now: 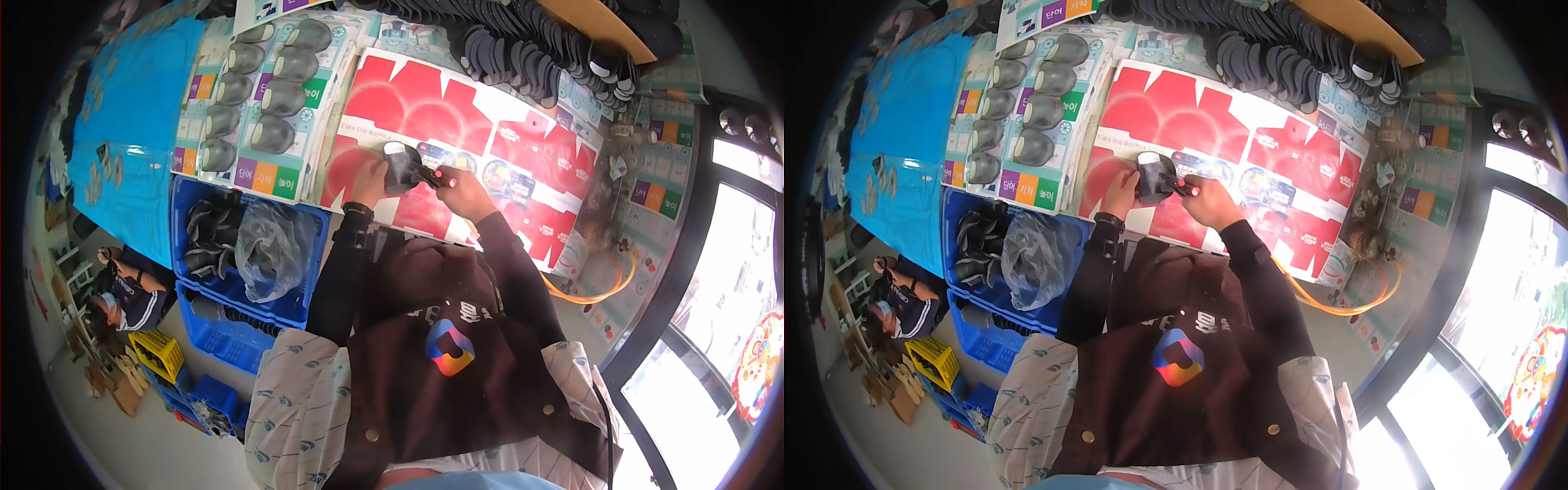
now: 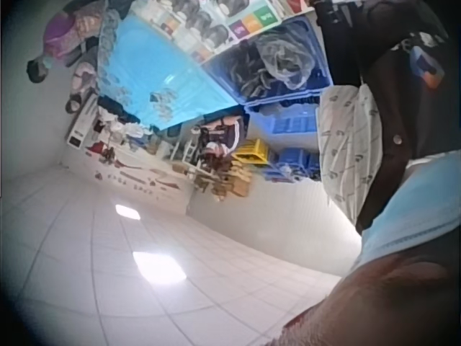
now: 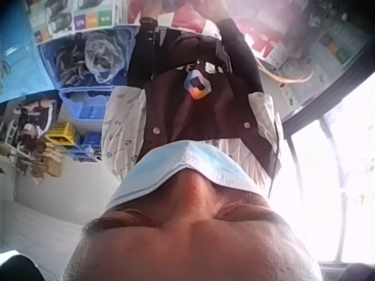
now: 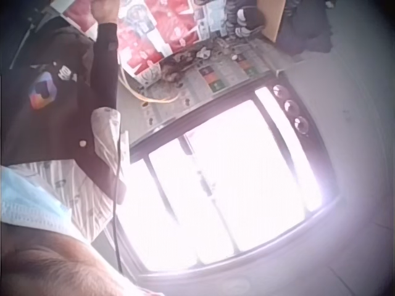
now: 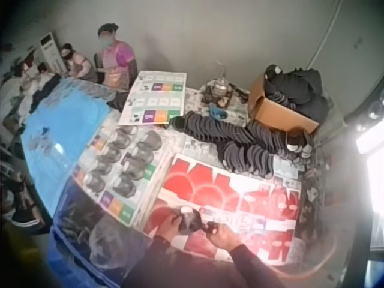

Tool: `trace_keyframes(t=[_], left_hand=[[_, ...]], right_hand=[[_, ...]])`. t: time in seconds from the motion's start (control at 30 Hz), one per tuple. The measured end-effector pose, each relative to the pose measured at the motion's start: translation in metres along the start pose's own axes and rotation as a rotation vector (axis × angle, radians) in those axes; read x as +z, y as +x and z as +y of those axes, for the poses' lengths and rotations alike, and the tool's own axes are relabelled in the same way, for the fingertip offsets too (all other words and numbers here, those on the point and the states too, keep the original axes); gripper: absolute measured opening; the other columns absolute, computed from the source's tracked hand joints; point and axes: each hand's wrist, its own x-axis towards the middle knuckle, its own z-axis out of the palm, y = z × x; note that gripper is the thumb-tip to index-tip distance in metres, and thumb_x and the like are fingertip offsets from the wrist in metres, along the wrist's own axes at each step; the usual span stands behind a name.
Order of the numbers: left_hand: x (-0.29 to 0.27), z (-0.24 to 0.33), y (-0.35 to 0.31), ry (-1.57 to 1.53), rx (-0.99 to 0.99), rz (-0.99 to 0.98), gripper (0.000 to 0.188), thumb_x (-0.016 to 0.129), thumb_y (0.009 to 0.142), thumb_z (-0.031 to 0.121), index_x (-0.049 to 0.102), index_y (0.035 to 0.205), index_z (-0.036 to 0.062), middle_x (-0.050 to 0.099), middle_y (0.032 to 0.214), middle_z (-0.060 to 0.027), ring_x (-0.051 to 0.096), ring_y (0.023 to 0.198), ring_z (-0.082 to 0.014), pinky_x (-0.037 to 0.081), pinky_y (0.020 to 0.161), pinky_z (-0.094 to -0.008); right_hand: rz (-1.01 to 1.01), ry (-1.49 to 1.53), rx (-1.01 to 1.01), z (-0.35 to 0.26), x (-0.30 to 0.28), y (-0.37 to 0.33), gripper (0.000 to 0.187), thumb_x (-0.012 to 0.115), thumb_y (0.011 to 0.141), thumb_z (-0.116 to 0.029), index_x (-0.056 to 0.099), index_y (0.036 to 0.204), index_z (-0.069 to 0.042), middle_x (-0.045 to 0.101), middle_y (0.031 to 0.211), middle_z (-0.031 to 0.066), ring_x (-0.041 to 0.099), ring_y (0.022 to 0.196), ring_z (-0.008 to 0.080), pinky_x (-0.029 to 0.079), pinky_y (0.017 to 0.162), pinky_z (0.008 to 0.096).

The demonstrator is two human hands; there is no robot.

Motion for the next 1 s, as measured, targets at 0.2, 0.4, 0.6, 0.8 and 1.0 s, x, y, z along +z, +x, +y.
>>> trace_keyframes(t=[0.2, 0.4, 0.6, 0.8, 1.0], left_hand=[[0.002, 0.009, -0.001, -0.175, -0.153, -0.102, 0.032, 0.061, 0.102, 0.028, 0.062, 0.115, -0.0008, 0.066, 0.097, -0.0058, 0.063, 0.081, -0.014, 0.053, 0.073, -0.0304], [-0.002, -0.003, -0.008, -0.075, -0.066, 0.061, 0.043, 0.06, 0.098, 0.038, 0.064, 0.114, -0.0016, 0.069, 0.095, -0.0157, 0.065, 0.076, -0.0236, 0.05, 0.072, -0.0369], [0.008, 0.014, -0.004, -0.079, -0.101, -0.038, 0.032, 0.062, 0.101, 0.027, 0.063, 0.117, -0.0002, 0.066, 0.095, -0.006, 0.064, 0.08, -0.0142, 0.053, 0.072, -0.0297], [0.011, 0.002, -0.003, -0.08, -0.093, 0.042, 0.041, 0.063, 0.097, 0.035, 0.064, 0.115, -0.0025, 0.07, 0.099, -0.014, 0.066, 0.082, -0.0251, 0.051, 0.076, -0.038], [0.009, 0.028, -0.007, -0.197, -0.203, -0.061, 0.027, 0.059, 0.103, 0.023, 0.061, 0.115, -0.0001, 0.066, 0.096, -0.0071, 0.065, 0.082, -0.0167, 0.054, 0.074, -0.0323]], right_hand=[[0.051, -0.051, 0.064, 0.008, -0.006, 0.006, 0.026, 0.062, 0.081, -0.014, 0.067, 0.104, -0.001, 0.068, 0.093, 0.028, 0.065, 0.093, 0.047, 0.051, 0.078, 0.0506], [-0.063, -0.001, 0.005, 0.009, -0.003, -0.009, 0.031, 0.059, 0.082, -0.014, 0.069, 0.108, -0.002, 0.068, 0.093, 0.0285, 0.066, 0.092, 0.0467, 0.051, 0.079, 0.0509], [0.085, -0.067, 0.052, 0.014, -0.014, -0.004, 0.028, 0.056, 0.085, -0.016, 0.071, 0.105, -0.003, 0.067, 0.092, 0.0296, 0.064, 0.091, 0.0489, 0.052, 0.079, 0.052], [-0.013, 0.009, 0.045, 0.01, -0.007, -0.013, 0.026, 0.057, 0.084, -0.014, 0.071, 0.103, -0.002, 0.067, 0.091, 0.0293, 0.065, 0.091, 0.0482, 0.052, 0.08, 0.0517], [0.095, 0.067, 0.007, 0.004, -0.007, 0.003, 0.031, 0.06, 0.081, -0.015, 0.07, 0.108, -0.002, 0.067, 0.092, 0.0297, 0.063, 0.091, 0.049, 0.052, 0.079, 0.0498]])
